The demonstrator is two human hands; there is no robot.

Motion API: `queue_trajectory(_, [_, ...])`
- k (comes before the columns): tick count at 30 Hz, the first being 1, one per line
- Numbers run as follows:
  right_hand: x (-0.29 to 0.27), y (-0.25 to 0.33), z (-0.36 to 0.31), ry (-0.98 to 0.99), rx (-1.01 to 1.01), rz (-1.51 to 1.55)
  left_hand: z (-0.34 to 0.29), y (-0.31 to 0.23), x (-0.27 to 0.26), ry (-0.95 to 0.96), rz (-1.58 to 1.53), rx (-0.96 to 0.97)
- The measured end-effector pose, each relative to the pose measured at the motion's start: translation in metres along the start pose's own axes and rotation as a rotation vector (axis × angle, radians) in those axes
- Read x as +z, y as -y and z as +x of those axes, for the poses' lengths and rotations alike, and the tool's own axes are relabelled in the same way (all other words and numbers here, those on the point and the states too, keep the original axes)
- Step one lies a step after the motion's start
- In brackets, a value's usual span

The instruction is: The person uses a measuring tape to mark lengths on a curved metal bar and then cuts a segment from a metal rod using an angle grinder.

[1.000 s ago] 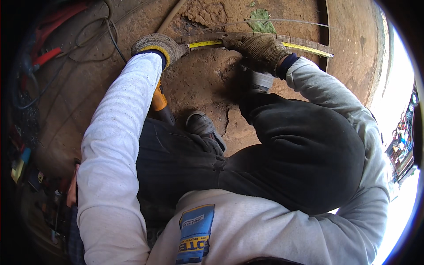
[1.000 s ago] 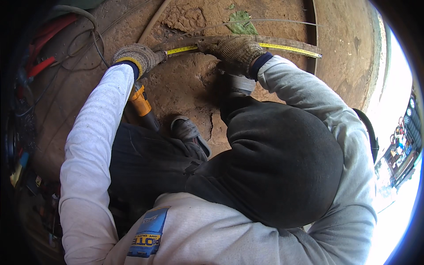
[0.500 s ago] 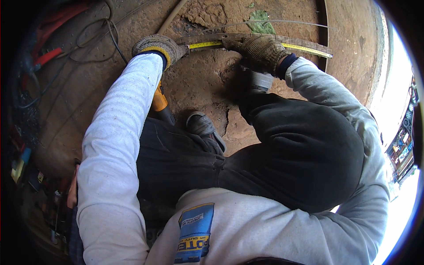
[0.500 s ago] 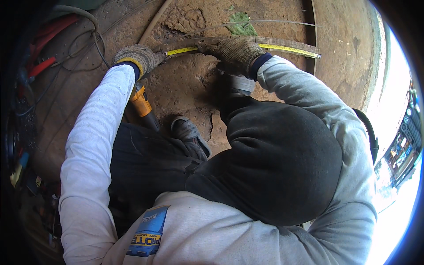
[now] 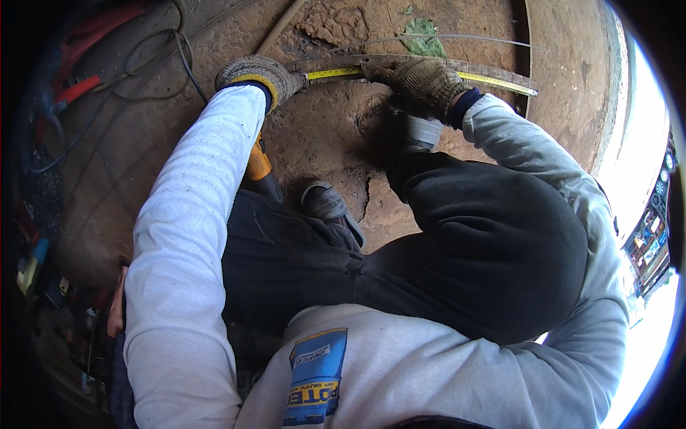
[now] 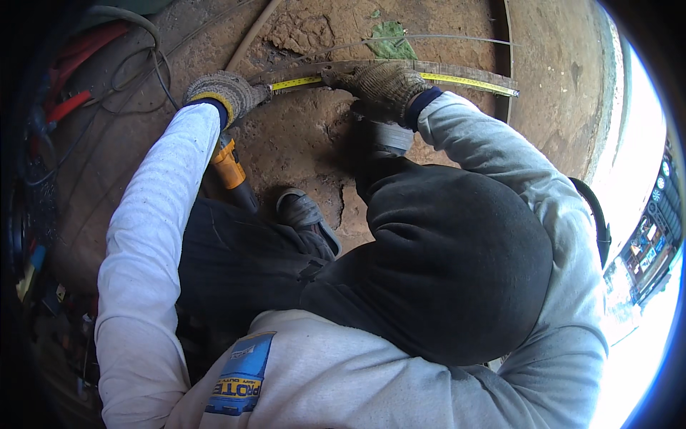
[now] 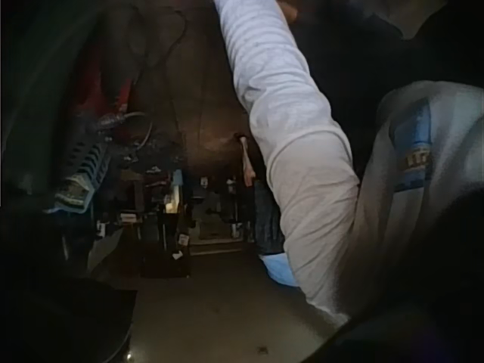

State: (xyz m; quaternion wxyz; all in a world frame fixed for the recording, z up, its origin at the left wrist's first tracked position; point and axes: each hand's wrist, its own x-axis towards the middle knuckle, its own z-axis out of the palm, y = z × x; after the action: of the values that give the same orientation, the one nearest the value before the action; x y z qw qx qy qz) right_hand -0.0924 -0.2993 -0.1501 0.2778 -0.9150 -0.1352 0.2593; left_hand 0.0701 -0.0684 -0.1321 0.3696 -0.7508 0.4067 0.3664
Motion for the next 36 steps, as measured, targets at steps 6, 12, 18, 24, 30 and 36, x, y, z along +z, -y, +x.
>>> queue_trajectory(6, [0.004, -0.004, -0.002, -0.050, -0.055, -0.057, -0.009, 0.002, -0.018, 0.213, -0.330, -0.059])
queue_trajectory(12, [0.006, -0.004, -0.005, -0.131, -0.083, -0.310, -0.021, 0.002, -0.034, 0.192, -0.413, -0.067])
queue_trajectory(18, [-0.002, -0.002, 0.007, 0.183, 0.104, -0.056, -0.025, 0.003, -0.046, 0.220, -0.429, -0.059])
queue_trajectory(24, [-0.009, -0.009, -0.028, -0.162, 0.272, 0.082, -0.012, 0.001, -0.016, 0.177, -0.454, -0.091])
queue_trajectory(30, [0.073, -0.041, -0.128, -0.540, 0.915, 0.571, -0.004, 0.002, -0.014, 0.121, -0.417, -0.070])
queue_trajectory(36, [0.127, -0.041, -0.177, -0.401, 1.112, 0.516, -0.005, 0.000, -0.021, 0.204, -0.413, -0.157])
